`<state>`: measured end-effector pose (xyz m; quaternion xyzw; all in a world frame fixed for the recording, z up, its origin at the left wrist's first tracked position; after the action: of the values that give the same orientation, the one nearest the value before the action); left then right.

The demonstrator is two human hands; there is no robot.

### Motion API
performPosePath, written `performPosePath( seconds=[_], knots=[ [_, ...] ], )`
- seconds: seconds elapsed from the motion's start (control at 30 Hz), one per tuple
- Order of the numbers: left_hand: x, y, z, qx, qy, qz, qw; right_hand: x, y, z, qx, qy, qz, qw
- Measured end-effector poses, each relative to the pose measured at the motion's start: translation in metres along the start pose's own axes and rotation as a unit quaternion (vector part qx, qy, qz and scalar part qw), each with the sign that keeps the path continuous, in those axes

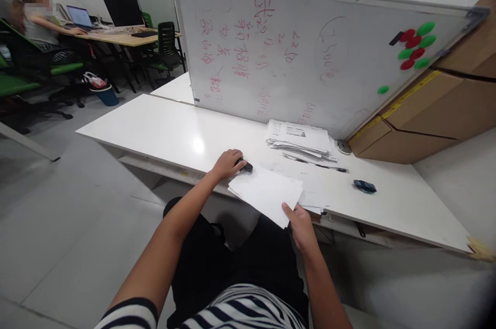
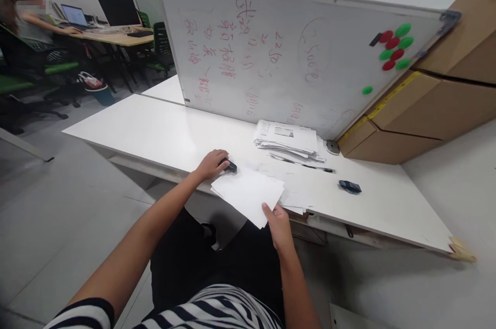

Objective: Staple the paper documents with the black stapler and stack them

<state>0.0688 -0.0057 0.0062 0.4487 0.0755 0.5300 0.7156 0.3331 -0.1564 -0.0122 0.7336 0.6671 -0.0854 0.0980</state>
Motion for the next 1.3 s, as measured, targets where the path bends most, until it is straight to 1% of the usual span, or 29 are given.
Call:
performPosePath(
  seconds=[0.07,0.13,0.2,0.27,0.37,0.47,0.53,0.6,0.7,0.77,0.8,0.9,0.97,1.0,1.03,1.07,1.13,1.2,1.3],
  knots=[
    [-0.002,0.005,0.0,0.004,0.016,0.047,0.999,-0.007,-0.003,0.006,-0.001,0.001,-0.018,1.0],
    [-0.001,0.013,0.0,0.011,0.046,0.109,0.993,-0.013,-0.005,0.009,0.0,-0.002,-0.031,1.0],
    [0.007,0.019,0.001,0.015,0.082,0.157,0.984,-0.017,-0.005,0.009,0.001,-0.004,-0.032,0.999],
    [0.021,0.022,0.003,0.019,0.118,0.179,0.977,-0.019,-0.005,0.009,-0.008,-0.005,-0.028,1.0],
    [0.048,0.017,0.008,0.028,0.186,0.16,0.969,-0.021,-0.004,0.01,-0.032,0.0,-0.026,0.999],
    [0.065,-0.001,0.015,0.036,0.248,0.123,0.96,-0.023,-0.005,0.013,-0.048,0.012,-0.039,0.998],
    [0.065,-0.016,0.022,0.05,0.242,0.11,0.963,-0.024,-0.006,0.015,-0.053,0.015,-0.047,0.997],
    [0.061,-0.029,0.028,0.069,0.208,0.111,0.969,-0.024,-0.006,0.017,-0.052,0.015,-0.046,0.997],
    [0.052,-0.039,0.034,0.101,0.169,0.126,0.972,-0.023,-0.008,0.019,-0.052,0.015,-0.042,0.998],
    [0.05,-0.04,0.032,0.113,0.172,0.129,0.97,-0.021,-0.009,0.019,-0.054,0.017,-0.046,0.997],
    [0.051,-0.04,0.03,0.111,0.189,0.128,0.967,-0.021,-0.01,0.018,-0.055,0.017,-0.047,0.997],
    [0.057,-0.033,0.019,0.066,0.275,0.122,0.951,-0.02,-0.011,0.018,-0.048,0.018,-0.044,0.998],
    [0.061,-0.025,0.011,0.003,0.336,0.116,0.935,-0.022,-0.01,0.018,-0.041,0.019,-0.035,0.998],
    [0.062,-0.02,0.008,-0.035,0.354,0.119,0.927,-0.022,-0.01,0.019,-0.039,0.019,-0.03,0.999],
    [0.062,-0.014,0.005,-0.074,0.359,0.13,0.921,-0.023,-0.01,0.02,-0.04,0.018,-0.027,0.999],
    [0.06,-0.008,0.004,-0.107,0.351,0.145,0.919,-0.023,-0.009,0.022,-0.041,0.018,-0.026,0.999],
    [0.05,0.004,0.002,-0.135,0.302,0.169,0.928,-0.023,-0.009,0.026,-0.047,0.021,-0.026,0.998],
    [0.035,0.012,0.0,-0.098,0.255,0.162,0.948,-0.021,-0.009,0.03,-0.052,0.023,-0.029,0.998],
    [0.014,0.013,-0.006,-0.007,0.233,0.133,0.963,-0.015,-0.007,0.031,-0.055,0.022,-0.036,0.998]
  ],
)
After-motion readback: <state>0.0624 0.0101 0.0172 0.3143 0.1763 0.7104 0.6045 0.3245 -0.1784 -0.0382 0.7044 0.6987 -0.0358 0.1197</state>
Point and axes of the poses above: each hand's wrist, its own x-axis towards the middle knuckle, its own y-axis out of the back of the hand, z = x × y, the point moved 3 cm from there along x, towards the middle knuckle, and after that the axes turned 14 degrees about -x, right-handed, at the moved point
